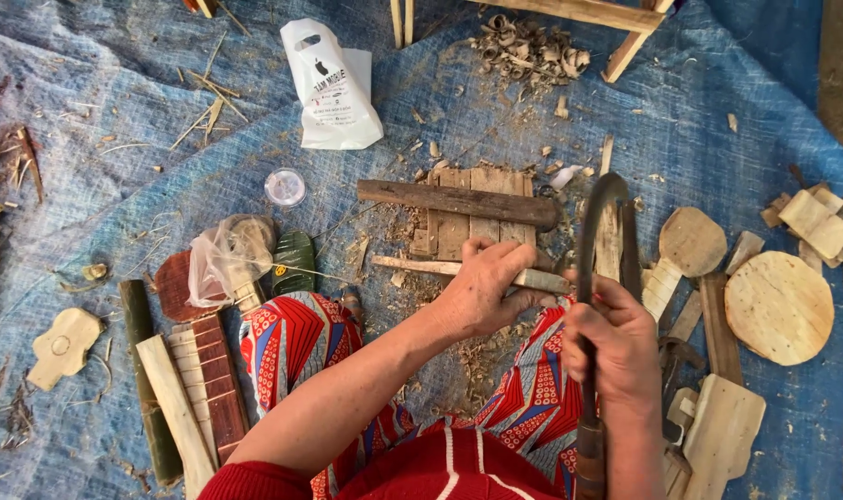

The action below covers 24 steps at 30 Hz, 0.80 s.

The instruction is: Shaping a piece of wood using a hand saw and a curved carving tool on a workspace on the floor.

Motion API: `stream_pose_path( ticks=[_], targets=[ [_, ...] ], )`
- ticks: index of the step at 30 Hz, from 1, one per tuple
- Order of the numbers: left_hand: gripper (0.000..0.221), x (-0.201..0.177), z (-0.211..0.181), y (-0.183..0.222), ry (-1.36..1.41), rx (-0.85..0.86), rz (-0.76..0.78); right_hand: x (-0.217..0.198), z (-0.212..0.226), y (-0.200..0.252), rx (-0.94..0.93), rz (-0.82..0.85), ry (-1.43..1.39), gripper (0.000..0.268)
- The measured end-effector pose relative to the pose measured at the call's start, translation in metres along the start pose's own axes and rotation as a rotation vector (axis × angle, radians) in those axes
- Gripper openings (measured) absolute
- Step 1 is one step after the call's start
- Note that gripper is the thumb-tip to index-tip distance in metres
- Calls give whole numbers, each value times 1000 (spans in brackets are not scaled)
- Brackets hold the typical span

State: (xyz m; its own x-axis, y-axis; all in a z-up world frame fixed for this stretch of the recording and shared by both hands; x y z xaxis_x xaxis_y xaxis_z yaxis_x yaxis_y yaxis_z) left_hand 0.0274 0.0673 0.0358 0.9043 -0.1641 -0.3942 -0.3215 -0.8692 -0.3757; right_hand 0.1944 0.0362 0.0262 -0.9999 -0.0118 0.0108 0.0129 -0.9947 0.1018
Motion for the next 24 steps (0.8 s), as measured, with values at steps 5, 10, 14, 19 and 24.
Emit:
stream_pose_path(
  ticks=[5, 10, 14, 19, 24],
  targets=[
    [33, -12, 3, -9, 11, 0, -26, 32, 15, 12, 246, 180, -548, 78],
    [31, -27, 7, -10, 49, -31, -59, 52, 9, 15, 250, 256, -497, 84],
    [27, -32, 10, -8, 65, -49, -48, 54, 6, 15, 260, 234, -398, 89],
    [28, -35, 9, -8, 107, -49, -32, 54, 1, 14, 259, 242, -412, 89],
    [28, -35, 10, -9, 147, -56, 2, 54, 3, 13, 243, 244, -411, 88]
  ],
)
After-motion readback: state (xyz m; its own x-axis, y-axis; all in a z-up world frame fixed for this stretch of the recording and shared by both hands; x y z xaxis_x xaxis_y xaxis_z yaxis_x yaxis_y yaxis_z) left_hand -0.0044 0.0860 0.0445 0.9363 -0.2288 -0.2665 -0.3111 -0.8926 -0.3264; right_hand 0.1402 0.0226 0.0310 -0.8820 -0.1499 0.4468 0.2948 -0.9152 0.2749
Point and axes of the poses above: each hand's wrist, its own y-axis away from the middle knuckle, its own x-axis out of the palm, z = x × y, the point moved 8 cm from there along -y, towards the middle knuckle, and after that the axes turned 6 degrees about y, right-handed, at the moved point
